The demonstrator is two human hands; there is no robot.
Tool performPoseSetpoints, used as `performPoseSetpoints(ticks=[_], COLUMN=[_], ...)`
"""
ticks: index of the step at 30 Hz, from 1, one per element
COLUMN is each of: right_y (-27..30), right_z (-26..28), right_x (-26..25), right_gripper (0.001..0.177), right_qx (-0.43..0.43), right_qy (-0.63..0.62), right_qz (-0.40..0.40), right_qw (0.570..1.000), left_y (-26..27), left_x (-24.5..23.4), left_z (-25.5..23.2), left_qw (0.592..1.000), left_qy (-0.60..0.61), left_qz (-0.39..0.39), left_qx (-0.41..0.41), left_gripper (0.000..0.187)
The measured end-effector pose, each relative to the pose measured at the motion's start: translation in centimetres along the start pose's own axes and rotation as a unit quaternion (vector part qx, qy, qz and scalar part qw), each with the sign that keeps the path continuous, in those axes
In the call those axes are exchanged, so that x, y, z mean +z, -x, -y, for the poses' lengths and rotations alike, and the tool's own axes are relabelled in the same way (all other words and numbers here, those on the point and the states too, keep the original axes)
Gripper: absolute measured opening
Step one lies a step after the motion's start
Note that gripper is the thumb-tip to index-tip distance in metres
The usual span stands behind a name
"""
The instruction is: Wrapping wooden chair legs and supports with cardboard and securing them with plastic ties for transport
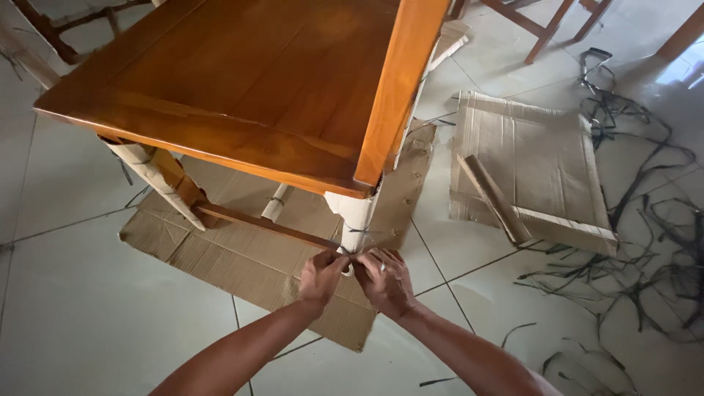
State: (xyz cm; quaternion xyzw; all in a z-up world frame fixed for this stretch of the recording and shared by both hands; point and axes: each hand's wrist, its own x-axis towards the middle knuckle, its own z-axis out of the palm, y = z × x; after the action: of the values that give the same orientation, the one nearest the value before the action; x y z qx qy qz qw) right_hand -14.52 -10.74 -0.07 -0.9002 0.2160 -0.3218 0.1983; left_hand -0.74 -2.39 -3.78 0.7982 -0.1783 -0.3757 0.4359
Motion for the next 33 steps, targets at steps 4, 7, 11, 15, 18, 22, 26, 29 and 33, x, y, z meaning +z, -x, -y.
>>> performPoseSetpoints(ticks=[4, 7, 11, 15, 18, 22, 26, 29, 33], right_y=[-0.4, -0.5, -0.5, 0.0, 0.2, 0.1, 0.4, 0.1, 0.3], right_z=[0.3, 0.0, -0.1, -1.0, -1.3, -1.0, -1.3, -0.9, -0.8], right_x=[-0.5, -0.5, -0.5, 0.4, 0.7, 0.5, 1.0, 0.7, 0.9], right_gripper=[0.005, 0.004, 0.006, 0.008, 0.007, 0.006, 0.008, 0.008, 0.005], right_qx=[0.043, 0.059, 0.075, 0.097, 0.11, 0.15, 0.199, 0.208, 0.224], right_qy=[-0.058, -0.096, -0.176, -0.195, -0.223, -0.245, -0.283, -0.28, -0.255], right_qz=[0.019, 0.034, 0.033, 0.041, 0.042, 0.052, 0.059, 0.062, 0.054], right_qw=[0.997, 0.993, 0.981, 0.975, 0.968, 0.956, 0.936, 0.935, 0.939], left_y=[0.6, 0.7, 2.8, 3.3, 2.8, 1.1, 0.4, -0.2, -0.5], left_x=[-0.2, -0.1, -0.5, -0.9, -1.0, -0.6, -0.6, -0.5, -0.6], left_z=[-0.4, 0.0, -1.8, -2.9, -1.7, -0.1, -0.1, 0.8, 1.0], left_qw=[1.0, 0.998, 0.996, 0.996, 0.993, 0.989, 0.985, 0.97, 0.966], left_qy=[-0.005, -0.024, -0.027, -0.075, -0.032, -0.052, -0.075, -0.045, -0.047], left_qz=[-0.009, -0.004, -0.007, 0.002, -0.002, -0.018, -0.036, -0.056, -0.065], left_qx=[0.025, 0.051, 0.081, 0.039, 0.11, 0.134, 0.154, 0.233, 0.245], left_gripper=[0.032, 0.032, 0.036, 0.033, 0.026, 0.017, 0.012, 0.005, 0.007])
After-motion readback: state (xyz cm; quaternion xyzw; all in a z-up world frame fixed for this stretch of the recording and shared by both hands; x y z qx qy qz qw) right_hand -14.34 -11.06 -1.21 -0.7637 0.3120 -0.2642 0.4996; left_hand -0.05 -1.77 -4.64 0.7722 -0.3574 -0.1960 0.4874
